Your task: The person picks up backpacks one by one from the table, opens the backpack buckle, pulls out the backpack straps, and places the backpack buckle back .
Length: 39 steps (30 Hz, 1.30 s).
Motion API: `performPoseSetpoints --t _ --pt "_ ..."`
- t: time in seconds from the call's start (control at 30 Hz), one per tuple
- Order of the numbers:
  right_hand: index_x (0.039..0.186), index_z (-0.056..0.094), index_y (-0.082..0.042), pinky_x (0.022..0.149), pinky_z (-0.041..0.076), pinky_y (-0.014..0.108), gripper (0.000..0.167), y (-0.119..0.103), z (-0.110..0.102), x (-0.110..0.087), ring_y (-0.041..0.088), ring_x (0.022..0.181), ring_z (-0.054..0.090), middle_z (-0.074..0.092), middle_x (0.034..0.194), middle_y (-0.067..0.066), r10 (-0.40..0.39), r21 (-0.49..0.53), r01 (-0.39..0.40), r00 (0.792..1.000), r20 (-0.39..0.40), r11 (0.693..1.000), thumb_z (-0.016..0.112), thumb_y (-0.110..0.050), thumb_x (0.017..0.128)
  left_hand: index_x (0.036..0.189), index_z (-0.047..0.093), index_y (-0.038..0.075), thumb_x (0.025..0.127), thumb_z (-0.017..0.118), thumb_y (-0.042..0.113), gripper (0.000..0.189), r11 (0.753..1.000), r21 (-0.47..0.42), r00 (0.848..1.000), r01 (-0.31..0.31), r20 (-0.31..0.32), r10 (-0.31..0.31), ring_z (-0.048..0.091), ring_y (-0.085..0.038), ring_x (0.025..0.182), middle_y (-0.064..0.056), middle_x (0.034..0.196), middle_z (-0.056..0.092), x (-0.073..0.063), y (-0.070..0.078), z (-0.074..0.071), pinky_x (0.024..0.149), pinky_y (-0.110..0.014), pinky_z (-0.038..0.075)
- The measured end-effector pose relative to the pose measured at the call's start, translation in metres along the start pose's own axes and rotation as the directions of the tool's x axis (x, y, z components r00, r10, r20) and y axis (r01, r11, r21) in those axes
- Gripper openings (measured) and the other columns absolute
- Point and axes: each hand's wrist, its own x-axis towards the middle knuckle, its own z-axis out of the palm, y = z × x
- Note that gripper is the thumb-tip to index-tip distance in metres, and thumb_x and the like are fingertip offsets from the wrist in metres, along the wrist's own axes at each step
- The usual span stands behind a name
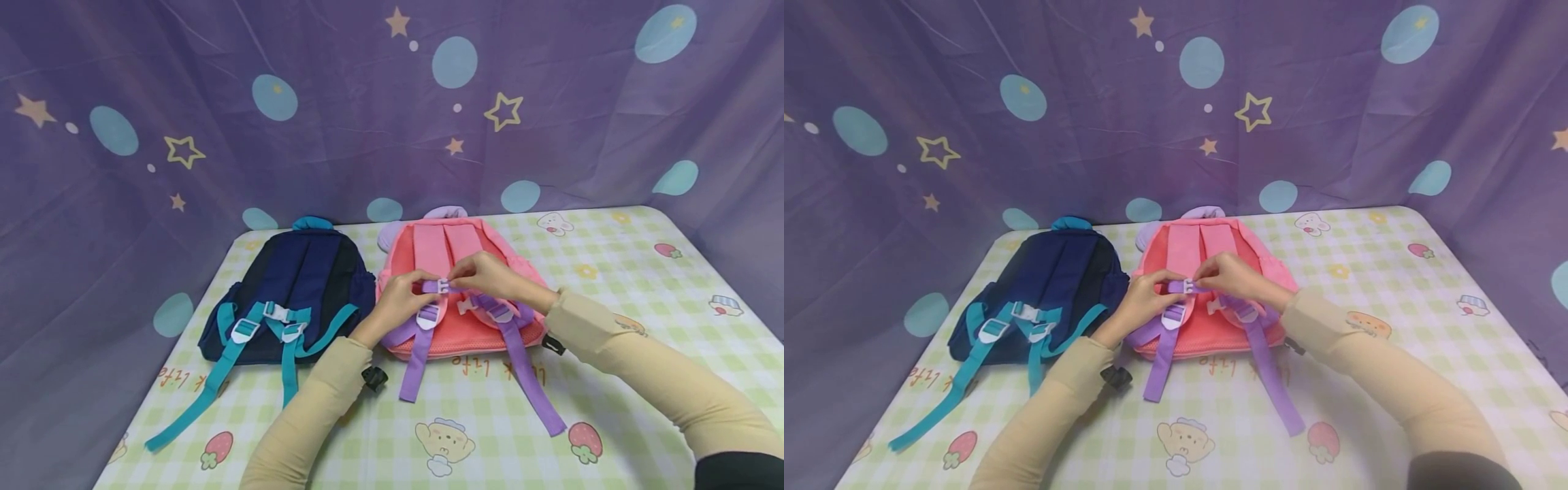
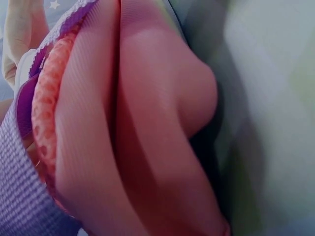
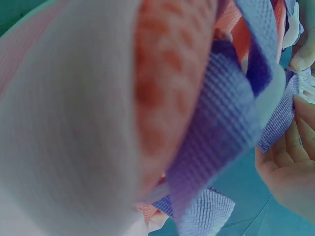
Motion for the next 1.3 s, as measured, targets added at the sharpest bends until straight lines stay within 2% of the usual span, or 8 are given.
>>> performPoseSetpoints --t 0.37,0.57,0.77,0.93,1.3 --pt "0.098 0.073 0.008 0.073 0.051 0.025 0.013 0.004 -0.003 -0.002 0.016 0.08 0.062 0.073 0.095 0.016 0.011 -0.007 -0.012 1.0 -0.007 1.0 0.067 -0.001 0.09 0.106 0.07 -0.005 0.082 0.077 0.005 0.027 1.0 0.006 1.0 -0.003 0.002 0.003 0.067 -0.025 0.088 -0.016 0.103 0.071 0.0 -0.002 0.0 0.077 -0.03 0.055" --pt "0.1 0.072 0.009 0.072 0.053 0.025 0.015 0.009 -0.006 -0.006 0.017 0.08 0.063 0.072 0.096 0.017 0.015 0.01 -0.015 1.0 0.017 1.0 0.066 -0.002 0.091 0.106 0.07 -0.005 0.081 0.078 0.004 0.027 1.0 0.016 1.0 -0.007 -0.004 0.007 0.066 -0.024 0.086 -0.016 0.101 0.072 0.0 -0.001 -0.001 0.074 -0.032 0.055" --pt "0.099 0.073 0.008 0.069 0.052 0.021 0.014 0.012 -0.007 -0.007 0.01 0.076 0.06 0.073 0.094 0.015 0.017 0.008 -0.018 0.999 0.029 1.0 0.067 -0.002 0.091 0.106 0.07 -0.004 0.082 0.078 0.005 0.027 1.0 0.017 1.0 -0.002 -0.002 0.002 0.065 -0.023 0.085 -0.015 0.101 0.072 -0.001 -0.001 -0.001 0.073 -0.027 0.053" --pt "0.098 0.073 0.008 0.066 0.049 0.02 0.014 0.013 -0.008 -0.008 0.01 0.072 0.056 0.073 0.093 0.015 0.014 0.012 -0.014 0.999 0.036 1.0 0.067 -0.002 0.09 0.106 0.07 -0.004 0.082 0.078 0.005 0.027 1.0 0.013 1.0 0.005 -0.004 -0.005 0.065 -0.022 0.084 -0.015 0.101 0.072 -0.001 -0.001 -0.001 0.072 -0.024 0.051" --pt "0.098 0.073 0.007 0.071 0.05 0.022 0.013 0.01 -0.005 -0.005 0.011 0.076 0.058 0.072 0.092 0.013 -0.002 0.028 0.001 1.0 0.031 1.0 0.065 -0.001 0.091 0.106 0.07 -0.003 0.082 0.078 0.006 0.026 1.0 -0.007 1.0 0.005 -0.006 -0.005 0.064 -0.021 0.083 -0.014 0.1 0.072 -0.001 -0.001 0.0 0.071 -0.021 0.049"
